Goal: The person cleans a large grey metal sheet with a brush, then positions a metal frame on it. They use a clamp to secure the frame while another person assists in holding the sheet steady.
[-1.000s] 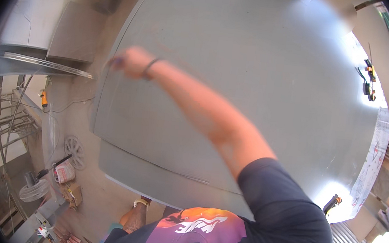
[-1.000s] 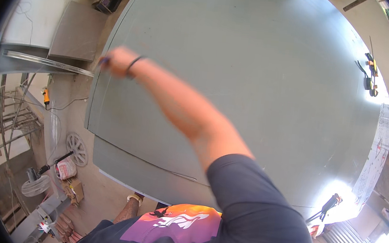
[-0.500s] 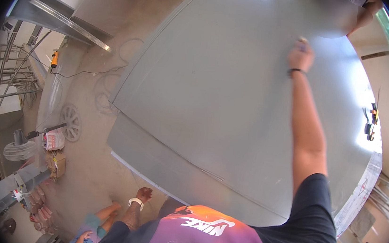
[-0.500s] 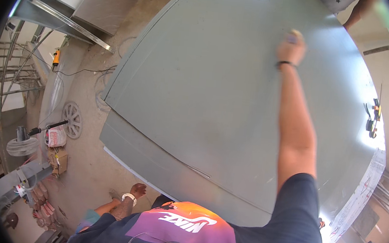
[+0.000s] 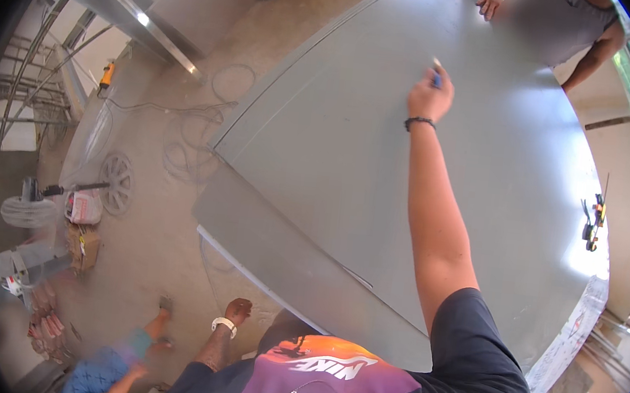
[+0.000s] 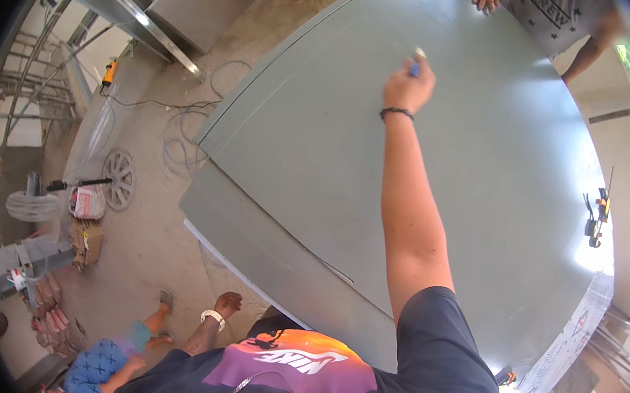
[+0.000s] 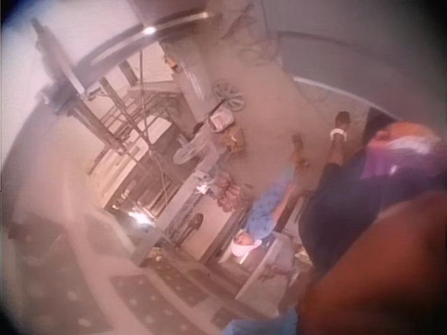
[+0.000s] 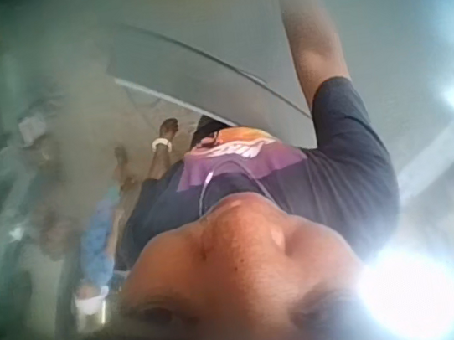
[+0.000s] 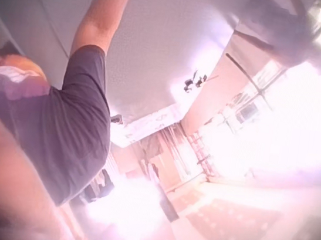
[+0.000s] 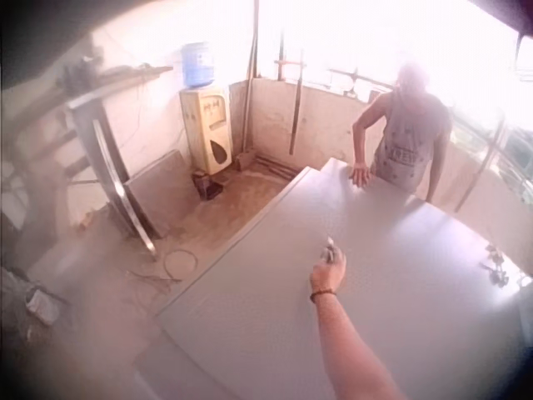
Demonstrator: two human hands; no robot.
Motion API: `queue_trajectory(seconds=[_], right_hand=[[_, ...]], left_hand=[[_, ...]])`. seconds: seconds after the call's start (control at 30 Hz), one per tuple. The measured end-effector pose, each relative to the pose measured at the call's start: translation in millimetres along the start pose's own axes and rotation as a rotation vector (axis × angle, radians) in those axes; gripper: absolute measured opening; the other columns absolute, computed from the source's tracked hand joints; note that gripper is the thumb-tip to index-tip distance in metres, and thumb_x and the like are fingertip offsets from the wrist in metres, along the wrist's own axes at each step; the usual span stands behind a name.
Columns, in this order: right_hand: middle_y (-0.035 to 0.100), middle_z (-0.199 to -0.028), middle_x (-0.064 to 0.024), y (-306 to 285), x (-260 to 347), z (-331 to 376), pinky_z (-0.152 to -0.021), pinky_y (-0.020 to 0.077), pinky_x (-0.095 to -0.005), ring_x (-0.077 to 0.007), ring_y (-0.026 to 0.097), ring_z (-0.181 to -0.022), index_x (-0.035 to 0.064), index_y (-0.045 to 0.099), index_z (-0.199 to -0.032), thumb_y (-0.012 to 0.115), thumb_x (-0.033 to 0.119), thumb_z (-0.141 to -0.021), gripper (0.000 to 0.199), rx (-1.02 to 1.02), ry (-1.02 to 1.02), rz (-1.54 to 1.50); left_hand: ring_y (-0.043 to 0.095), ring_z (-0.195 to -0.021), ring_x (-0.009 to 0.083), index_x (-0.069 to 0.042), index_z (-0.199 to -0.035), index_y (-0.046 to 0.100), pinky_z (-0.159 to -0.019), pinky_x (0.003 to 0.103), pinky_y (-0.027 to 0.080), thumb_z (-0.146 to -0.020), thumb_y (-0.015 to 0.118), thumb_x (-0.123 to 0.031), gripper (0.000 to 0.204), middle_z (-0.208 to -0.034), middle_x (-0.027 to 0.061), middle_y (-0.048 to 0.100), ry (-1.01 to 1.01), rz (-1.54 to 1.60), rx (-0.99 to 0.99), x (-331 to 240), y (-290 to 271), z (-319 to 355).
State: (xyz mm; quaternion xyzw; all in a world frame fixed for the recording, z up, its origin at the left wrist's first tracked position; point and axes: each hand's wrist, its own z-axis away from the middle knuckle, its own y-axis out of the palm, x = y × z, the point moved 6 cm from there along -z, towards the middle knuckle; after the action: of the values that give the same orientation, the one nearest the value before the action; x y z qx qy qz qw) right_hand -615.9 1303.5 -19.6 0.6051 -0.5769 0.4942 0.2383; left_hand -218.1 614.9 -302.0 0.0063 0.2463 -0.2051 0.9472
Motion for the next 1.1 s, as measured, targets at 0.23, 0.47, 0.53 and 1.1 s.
queue_trajectory(seconds=[0.23,0.47,0.53,1.1], right_hand=[[0.072,-0.106,-0.0176,35,181,245,-0.089,0.0499,-0.0354,-0.0270,0.066,-0.094,0.0116,0.070,-0.119,0.065,0.011,-0.093,0.026,1.346,-0.041,-0.279],[0.073,-0.101,-0.0125,-120,28,46,-0.079,0.0509,-0.0334,-0.0199,0.065,-0.086,0.0053,0.070,-0.114,0.059,0.016,-0.098,0.022,0.166,0.024,0.054],[0.072,-0.097,-0.0134,-220,-72,-25,-0.077,0.0512,-0.0328,-0.0203,0.065,-0.084,0.0018,0.070,-0.112,0.058,0.014,-0.099,0.022,-0.052,-0.061,0.152],[0.068,-0.112,-0.0177,-37,214,360,-0.091,0.0515,-0.0400,-0.0347,0.065,-0.107,0.0067,0.066,-0.118,0.063,0.008,-0.093,0.025,1.100,-0.217,-0.500]], left_hand=[[0.066,-0.073,0.0195,0.000,-0.103,0.067,-0.065,0.036,0.056,-0.093,0.064,-0.026,0.028,-0.084,0.0119,0.068,-0.040,-0.457,0.108,56,12,-17],[0.065,-0.075,0.0204,0.001,-0.106,0.067,-0.065,0.035,0.055,-0.095,0.062,-0.023,0.026,-0.088,0.0128,0.068,-0.088,0.079,-0.030,14,31,-13],[0.065,-0.074,0.0202,0.001,-0.106,0.067,-0.064,0.035,0.055,-0.094,0.062,-0.019,0.023,-0.087,0.0122,0.068,-0.046,-0.017,0.022,22,34,-24],[0.066,-0.080,0.0193,0.001,-0.115,0.065,-0.071,0.033,0.056,-0.094,0.063,-0.020,0.030,-0.095,0.0129,0.069,0.141,0.045,-0.154,-78,-14,15]])
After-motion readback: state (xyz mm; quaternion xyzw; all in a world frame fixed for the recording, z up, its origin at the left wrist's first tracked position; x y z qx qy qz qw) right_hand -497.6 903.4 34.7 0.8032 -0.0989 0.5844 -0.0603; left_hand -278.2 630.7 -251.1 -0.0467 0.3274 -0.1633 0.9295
